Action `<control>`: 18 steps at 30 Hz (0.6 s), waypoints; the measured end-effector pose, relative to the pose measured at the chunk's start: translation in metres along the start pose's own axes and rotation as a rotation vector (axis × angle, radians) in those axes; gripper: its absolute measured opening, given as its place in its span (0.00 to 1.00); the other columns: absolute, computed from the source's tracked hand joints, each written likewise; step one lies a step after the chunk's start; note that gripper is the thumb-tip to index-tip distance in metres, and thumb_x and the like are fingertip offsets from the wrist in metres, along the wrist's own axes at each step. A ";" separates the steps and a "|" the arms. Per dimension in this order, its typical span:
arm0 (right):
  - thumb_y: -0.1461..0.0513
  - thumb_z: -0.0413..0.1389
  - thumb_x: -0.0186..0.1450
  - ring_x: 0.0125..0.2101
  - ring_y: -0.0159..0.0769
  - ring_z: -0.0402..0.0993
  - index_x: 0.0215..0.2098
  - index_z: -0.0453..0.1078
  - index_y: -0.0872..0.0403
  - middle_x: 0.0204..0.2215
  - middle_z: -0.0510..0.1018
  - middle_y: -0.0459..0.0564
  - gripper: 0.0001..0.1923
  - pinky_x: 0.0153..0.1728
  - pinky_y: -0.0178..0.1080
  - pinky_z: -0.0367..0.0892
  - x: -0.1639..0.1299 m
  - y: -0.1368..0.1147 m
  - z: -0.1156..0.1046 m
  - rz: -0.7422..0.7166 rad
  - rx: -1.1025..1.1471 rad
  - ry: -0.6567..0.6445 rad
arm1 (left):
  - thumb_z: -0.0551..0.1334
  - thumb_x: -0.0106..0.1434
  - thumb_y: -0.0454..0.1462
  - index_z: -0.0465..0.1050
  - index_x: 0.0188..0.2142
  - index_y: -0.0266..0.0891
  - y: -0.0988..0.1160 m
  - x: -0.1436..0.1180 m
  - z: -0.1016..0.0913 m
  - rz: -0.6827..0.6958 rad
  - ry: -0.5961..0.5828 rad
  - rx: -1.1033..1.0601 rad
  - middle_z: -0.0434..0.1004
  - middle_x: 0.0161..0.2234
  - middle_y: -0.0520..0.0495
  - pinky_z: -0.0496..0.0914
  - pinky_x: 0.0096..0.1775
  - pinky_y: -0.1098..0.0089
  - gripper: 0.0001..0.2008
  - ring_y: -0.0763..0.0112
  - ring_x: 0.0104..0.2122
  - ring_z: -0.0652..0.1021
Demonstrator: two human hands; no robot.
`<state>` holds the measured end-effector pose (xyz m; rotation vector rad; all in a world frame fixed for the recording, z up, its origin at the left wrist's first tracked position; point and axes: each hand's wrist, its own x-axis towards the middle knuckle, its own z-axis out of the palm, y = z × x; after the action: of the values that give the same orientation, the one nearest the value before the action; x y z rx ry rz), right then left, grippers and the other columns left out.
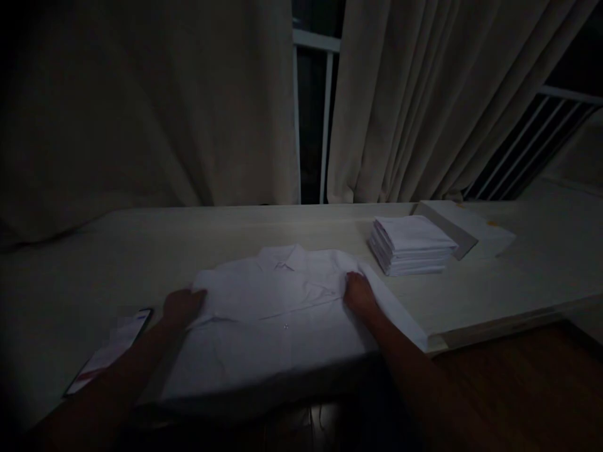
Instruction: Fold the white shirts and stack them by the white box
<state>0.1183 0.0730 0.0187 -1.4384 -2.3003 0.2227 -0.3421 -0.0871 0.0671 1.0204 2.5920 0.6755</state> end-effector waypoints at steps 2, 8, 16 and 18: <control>0.65 0.45 0.65 0.62 0.49 0.59 0.62 0.62 0.62 0.60 0.67 0.61 0.28 0.62 0.55 0.54 -0.001 -0.022 -0.001 -0.050 0.010 0.023 | 0.52 0.62 0.50 0.67 0.53 0.28 -0.005 -0.017 0.006 -0.005 0.130 0.010 0.73 0.51 0.29 0.67 0.51 0.54 0.30 0.48 0.51 0.73; 0.53 0.43 0.72 0.68 0.48 0.44 0.67 0.56 0.55 0.68 0.52 0.55 0.28 0.65 0.54 0.45 -0.026 -0.101 0.016 -0.320 0.041 -0.095 | 0.48 0.68 0.49 0.59 0.64 0.39 -0.042 -0.111 0.035 0.616 0.110 0.243 0.57 0.66 0.39 0.50 0.64 0.55 0.29 0.56 0.66 0.57; 0.44 0.44 0.70 0.69 0.50 0.40 0.68 0.55 0.44 0.69 0.52 0.50 0.31 0.65 0.59 0.37 -0.044 -0.112 0.038 -0.280 -0.006 -0.187 | 0.52 0.64 0.55 0.60 0.64 0.41 -0.082 -0.139 0.035 0.469 0.146 0.264 0.56 0.67 0.38 0.54 0.62 0.53 0.34 0.50 0.67 0.53; 0.44 0.45 0.70 0.68 0.49 0.41 0.67 0.55 0.43 0.68 0.52 0.50 0.30 0.65 0.58 0.37 -0.045 -0.112 0.038 -0.279 0.000 -0.174 | 0.50 0.64 0.55 0.63 0.61 0.33 -0.086 -0.139 0.030 0.370 0.224 0.223 0.65 0.60 0.33 0.58 0.60 0.57 0.35 0.52 0.62 0.63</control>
<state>0.0279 -0.0147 0.0117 -1.1179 -2.6080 0.2736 -0.2790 -0.2292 0.0085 1.6068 2.7410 0.6230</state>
